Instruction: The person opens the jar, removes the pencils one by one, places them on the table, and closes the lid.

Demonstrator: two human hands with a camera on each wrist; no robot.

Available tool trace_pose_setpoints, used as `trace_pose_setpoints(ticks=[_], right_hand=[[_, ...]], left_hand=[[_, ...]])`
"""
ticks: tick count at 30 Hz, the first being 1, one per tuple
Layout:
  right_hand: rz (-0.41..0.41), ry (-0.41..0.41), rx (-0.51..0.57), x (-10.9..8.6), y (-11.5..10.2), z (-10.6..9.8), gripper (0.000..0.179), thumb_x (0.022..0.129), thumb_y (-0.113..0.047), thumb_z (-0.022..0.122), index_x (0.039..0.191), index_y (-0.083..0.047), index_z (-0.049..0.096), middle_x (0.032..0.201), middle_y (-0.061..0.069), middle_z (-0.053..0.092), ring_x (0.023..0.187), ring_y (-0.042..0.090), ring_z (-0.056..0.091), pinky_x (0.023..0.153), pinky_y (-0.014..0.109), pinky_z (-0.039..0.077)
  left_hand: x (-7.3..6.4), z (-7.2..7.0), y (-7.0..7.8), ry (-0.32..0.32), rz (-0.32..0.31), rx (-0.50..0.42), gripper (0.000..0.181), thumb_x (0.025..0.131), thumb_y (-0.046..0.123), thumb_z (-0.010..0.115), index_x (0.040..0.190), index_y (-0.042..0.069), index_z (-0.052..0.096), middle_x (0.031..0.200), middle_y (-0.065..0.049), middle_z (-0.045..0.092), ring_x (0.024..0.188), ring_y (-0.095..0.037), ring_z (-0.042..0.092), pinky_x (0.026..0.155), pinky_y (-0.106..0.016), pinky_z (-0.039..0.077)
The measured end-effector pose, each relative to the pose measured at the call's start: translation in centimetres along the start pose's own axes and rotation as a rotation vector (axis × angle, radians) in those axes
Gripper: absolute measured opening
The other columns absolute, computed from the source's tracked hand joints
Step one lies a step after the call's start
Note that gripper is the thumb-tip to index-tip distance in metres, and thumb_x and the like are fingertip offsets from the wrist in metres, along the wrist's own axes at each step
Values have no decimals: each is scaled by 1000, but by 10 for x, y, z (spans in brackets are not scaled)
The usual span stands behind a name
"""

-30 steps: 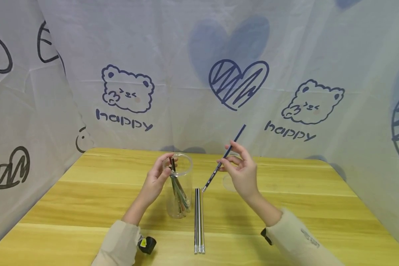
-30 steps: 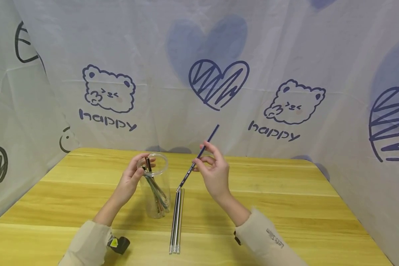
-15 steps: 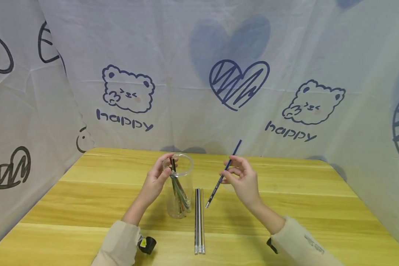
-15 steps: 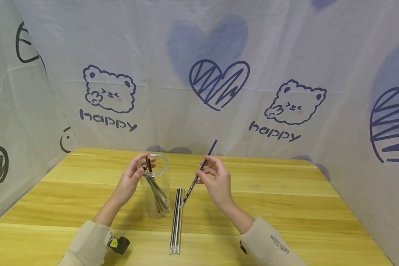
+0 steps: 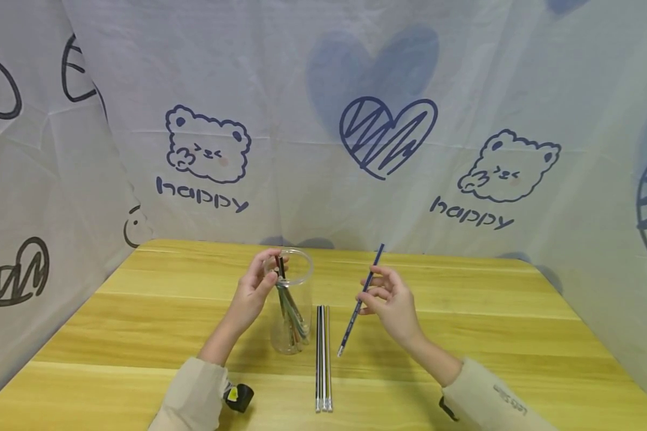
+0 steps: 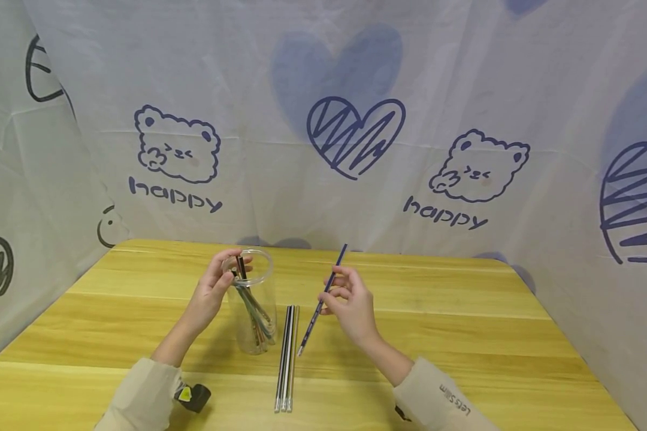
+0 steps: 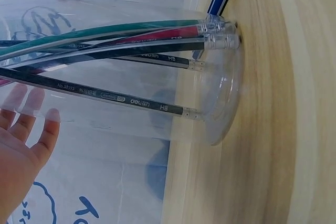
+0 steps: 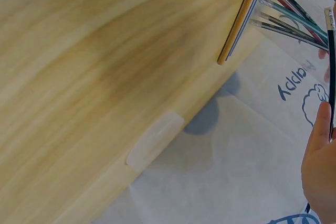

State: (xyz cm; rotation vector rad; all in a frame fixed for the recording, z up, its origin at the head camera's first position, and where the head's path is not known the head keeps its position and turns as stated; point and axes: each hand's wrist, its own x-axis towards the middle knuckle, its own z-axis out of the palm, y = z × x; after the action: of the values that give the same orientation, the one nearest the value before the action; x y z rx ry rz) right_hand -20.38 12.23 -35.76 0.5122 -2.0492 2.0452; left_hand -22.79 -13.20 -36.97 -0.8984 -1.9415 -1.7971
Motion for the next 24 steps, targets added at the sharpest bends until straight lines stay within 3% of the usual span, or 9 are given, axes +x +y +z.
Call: trace_pose_setpoints(ticks=[10,18,24], right_hand=[[181,-28,-26,-8,7,3,48,75,18,57,120,7,41,99,22,54,69,14,58,56,32,52],[255,-60,-67,-10,14,4,47,74,20,56,118,10,41,93,19,54,67,15,57,56,33,52],[317,-78,-97,-11,19,3,47,73,20,56,117,11,42,88,17,54,65,18,58,57,38,52]], left_hand=[[0,0,1,2,-12,-7,36,95,21,42,126,1,37,122,-25,48,104,-14,52,88,-48,39],[-1,0,0,2,-4,-3,39,96,24,41,126,1,36,121,-25,48,105,-13,52,88,-31,41],[-1,0,0,1,-2,-12,39,96,24,41,126,0,35,122,-27,47,105,-12,51,89,-28,40]])
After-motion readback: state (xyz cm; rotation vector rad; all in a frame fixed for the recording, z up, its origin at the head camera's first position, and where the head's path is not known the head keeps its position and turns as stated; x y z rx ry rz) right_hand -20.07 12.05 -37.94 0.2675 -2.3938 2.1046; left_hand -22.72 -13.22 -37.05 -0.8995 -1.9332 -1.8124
